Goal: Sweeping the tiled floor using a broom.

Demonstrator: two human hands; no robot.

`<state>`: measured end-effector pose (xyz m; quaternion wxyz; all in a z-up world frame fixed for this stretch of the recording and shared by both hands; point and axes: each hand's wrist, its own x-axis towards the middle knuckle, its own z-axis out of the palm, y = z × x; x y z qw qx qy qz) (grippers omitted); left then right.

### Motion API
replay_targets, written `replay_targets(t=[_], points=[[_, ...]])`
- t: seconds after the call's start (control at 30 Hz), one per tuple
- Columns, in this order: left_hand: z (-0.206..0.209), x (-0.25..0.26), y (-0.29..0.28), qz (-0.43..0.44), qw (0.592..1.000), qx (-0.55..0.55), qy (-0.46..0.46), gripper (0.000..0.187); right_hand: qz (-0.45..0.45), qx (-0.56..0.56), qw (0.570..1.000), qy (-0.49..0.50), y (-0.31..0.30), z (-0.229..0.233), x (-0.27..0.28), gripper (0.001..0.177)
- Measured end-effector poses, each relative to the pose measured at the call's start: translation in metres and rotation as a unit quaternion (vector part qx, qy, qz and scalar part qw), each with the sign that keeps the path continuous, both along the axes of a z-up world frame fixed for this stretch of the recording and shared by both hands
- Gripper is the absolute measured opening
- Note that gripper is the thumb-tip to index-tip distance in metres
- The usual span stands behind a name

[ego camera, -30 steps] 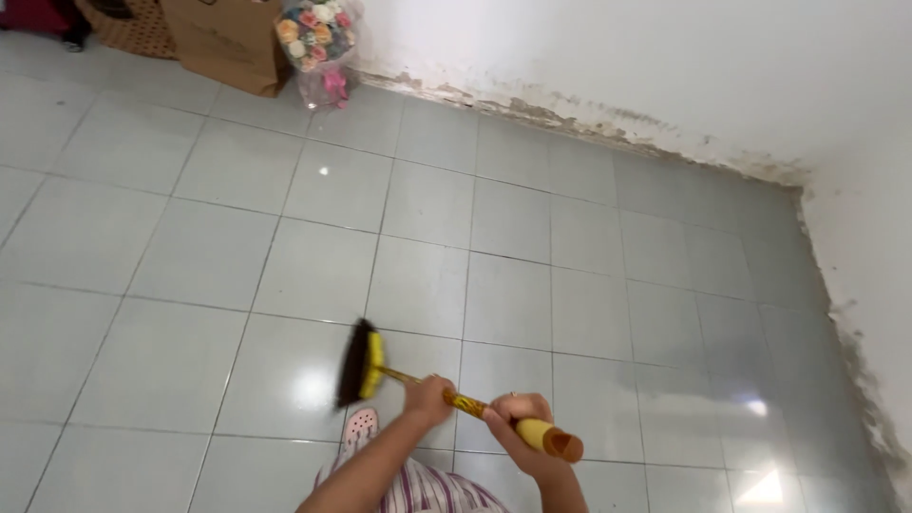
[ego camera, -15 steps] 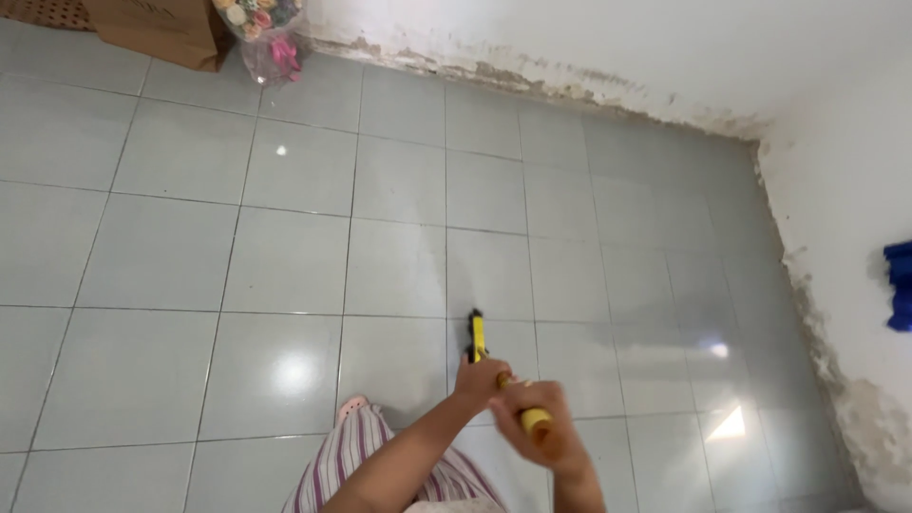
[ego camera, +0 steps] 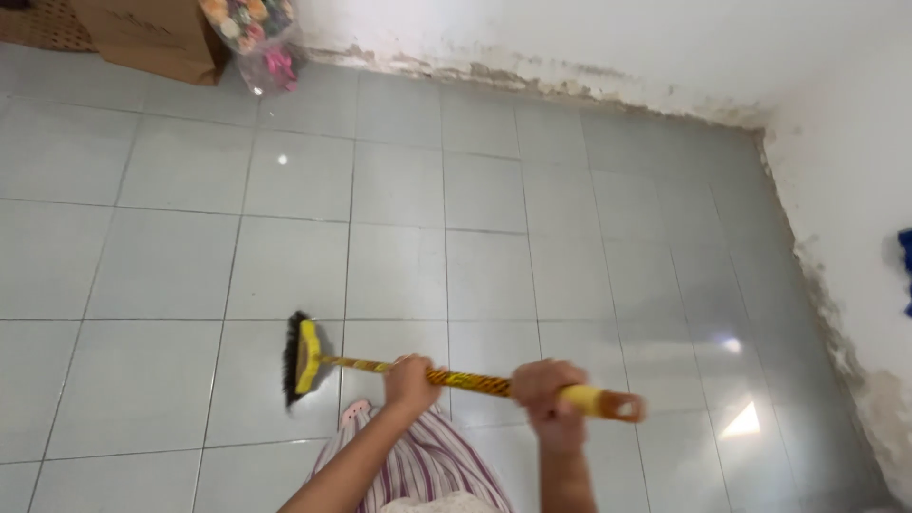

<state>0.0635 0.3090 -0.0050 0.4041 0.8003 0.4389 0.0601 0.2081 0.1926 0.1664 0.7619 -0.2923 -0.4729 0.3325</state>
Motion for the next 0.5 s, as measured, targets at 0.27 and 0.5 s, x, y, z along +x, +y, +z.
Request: replay_targets(t=[0.27,0.5], points=[[-0.094,0.034,-0.012,0.063,0.997,-0.044,0.024,0.034,-0.006,-0.214,0.969,-0.122,0.001,-0.027,0.01,0.041],[-0.029,0.105,-0.025,-0.008,0.99,-0.134,0.033,0.031,-0.129,-0.231,0.917,-0.298,0.005,-0.001,0.021,0.018]])
